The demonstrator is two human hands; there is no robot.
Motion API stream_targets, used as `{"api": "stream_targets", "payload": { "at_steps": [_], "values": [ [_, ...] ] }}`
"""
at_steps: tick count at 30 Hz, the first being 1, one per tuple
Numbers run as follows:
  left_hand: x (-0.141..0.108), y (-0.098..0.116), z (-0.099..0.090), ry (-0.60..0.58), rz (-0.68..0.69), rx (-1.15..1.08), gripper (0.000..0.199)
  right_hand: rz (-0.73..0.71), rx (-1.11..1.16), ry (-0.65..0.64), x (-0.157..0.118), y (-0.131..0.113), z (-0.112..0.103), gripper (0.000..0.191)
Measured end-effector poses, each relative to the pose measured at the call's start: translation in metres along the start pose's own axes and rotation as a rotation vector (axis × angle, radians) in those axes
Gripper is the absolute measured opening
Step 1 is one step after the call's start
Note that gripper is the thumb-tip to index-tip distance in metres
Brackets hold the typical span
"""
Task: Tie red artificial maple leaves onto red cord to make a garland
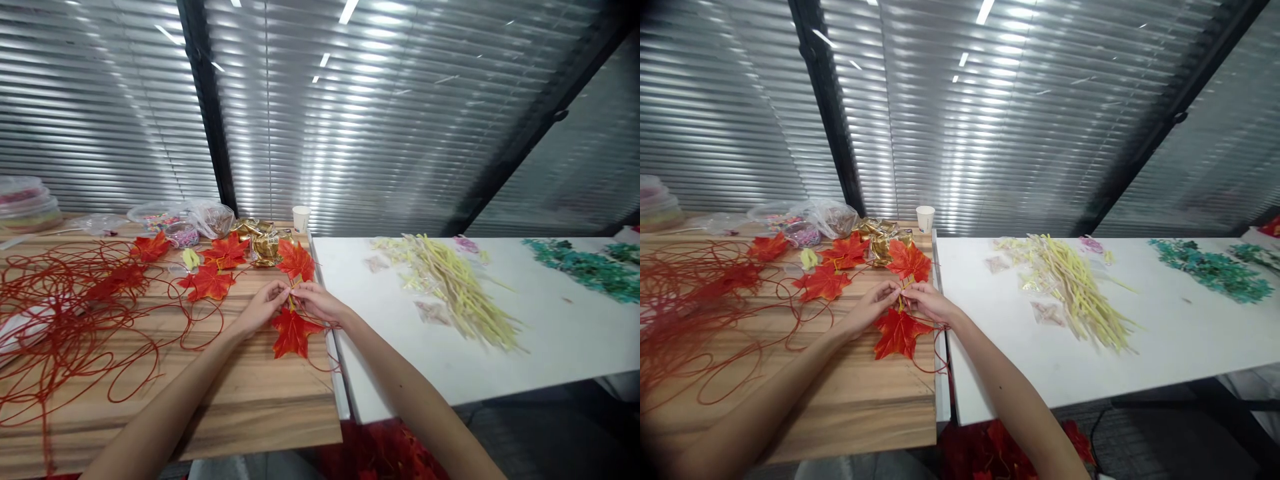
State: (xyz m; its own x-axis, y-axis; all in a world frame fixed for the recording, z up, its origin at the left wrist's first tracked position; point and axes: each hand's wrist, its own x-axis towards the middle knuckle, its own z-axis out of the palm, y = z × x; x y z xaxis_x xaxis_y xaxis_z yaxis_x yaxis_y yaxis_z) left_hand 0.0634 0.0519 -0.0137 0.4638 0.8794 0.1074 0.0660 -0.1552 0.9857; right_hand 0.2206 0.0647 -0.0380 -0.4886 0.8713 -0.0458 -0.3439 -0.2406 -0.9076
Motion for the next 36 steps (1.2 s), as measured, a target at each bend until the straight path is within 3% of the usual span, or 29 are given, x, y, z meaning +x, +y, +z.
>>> {"api": "stream_targets", "payload": {
  "at_steps": [23, 36],
  "values": [
    [0.001, 0.0, -0.0005, -0.019, 0.008, 0.055, 0.025, -0.04, -0.115, -0.004, -0.0052, -0.0029, 0.0047, 0.023],
    [0.0017, -0.0001, 0.0001, -0.008, 0.017, 0.104, 0.024, -0.003, -0.209, 0.068, -0.0084, -0.0054, 0.0081, 0.024]
  ]
}}
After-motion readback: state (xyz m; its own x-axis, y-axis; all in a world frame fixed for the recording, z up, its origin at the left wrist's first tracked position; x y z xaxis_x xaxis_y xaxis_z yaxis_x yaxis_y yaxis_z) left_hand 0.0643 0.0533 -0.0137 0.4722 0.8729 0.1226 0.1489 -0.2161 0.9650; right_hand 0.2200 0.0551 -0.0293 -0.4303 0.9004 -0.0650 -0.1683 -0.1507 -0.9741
